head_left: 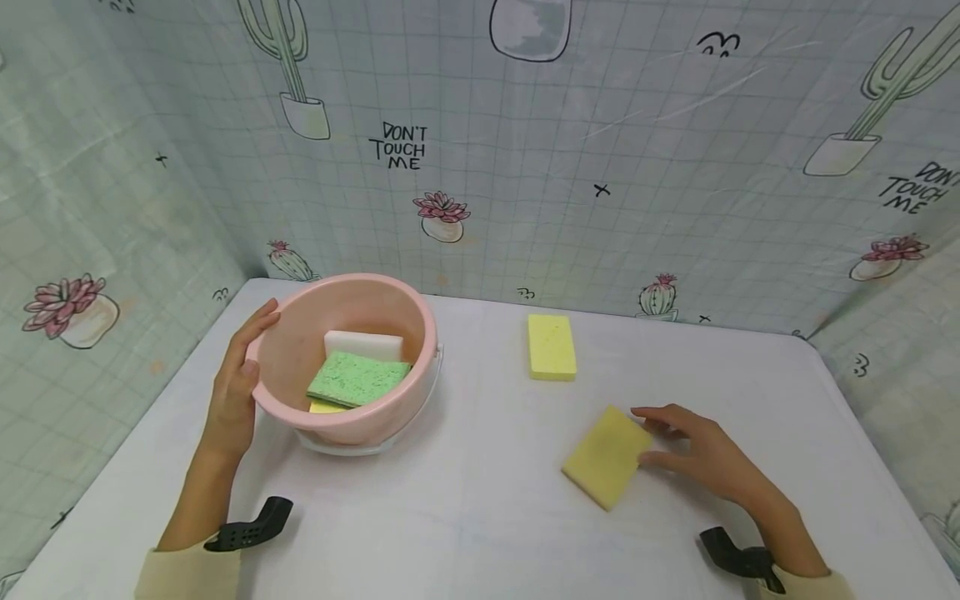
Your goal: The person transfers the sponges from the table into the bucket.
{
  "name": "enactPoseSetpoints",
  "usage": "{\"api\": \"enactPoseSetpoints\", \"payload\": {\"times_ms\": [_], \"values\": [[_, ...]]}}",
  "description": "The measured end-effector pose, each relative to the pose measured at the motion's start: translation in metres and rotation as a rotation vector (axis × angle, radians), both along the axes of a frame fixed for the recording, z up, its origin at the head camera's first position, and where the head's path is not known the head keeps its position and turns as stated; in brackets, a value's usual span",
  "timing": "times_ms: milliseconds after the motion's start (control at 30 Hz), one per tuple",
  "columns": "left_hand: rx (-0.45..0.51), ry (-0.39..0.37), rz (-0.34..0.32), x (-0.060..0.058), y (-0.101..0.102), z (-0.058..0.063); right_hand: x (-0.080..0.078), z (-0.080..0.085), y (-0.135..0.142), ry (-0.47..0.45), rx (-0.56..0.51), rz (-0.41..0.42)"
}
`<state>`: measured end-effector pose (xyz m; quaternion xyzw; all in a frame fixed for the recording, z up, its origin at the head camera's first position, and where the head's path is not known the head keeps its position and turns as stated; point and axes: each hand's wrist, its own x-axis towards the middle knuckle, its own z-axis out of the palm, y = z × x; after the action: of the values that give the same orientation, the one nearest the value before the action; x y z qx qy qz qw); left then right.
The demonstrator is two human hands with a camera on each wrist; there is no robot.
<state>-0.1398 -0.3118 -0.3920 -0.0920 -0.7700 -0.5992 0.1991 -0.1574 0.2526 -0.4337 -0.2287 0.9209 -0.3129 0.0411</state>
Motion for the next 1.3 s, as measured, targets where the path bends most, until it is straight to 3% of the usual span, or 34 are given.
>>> {"api": "enactPoseSetpoints", "payload": {"times_ms": [200,333,900,1133,1300], "values": [[0.002,-0.003,-0.002,0.0,0.0,0.001,0.0,-0.001,-0.004,0.003,-0.059,0.146],[0.005,0.002,-0.004,0.0,0.0,0.001,0.0,-0.002,-0.008,-0.012,-0.066,0.2],[0.016,0.013,-0.007,0.001,0.0,0.0,0.004,-0.007,-0.013,-0.055,-0.048,0.254],[0.014,0.008,-0.003,0.002,0.0,0.001,0.003,-0.008,-0.012,-0.008,-0.099,0.3],[0.007,0.016,-0.016,0.001,0.002,0.003,0.002,-0.006,-0.012,-0.008,-0.105,0.26]]}}
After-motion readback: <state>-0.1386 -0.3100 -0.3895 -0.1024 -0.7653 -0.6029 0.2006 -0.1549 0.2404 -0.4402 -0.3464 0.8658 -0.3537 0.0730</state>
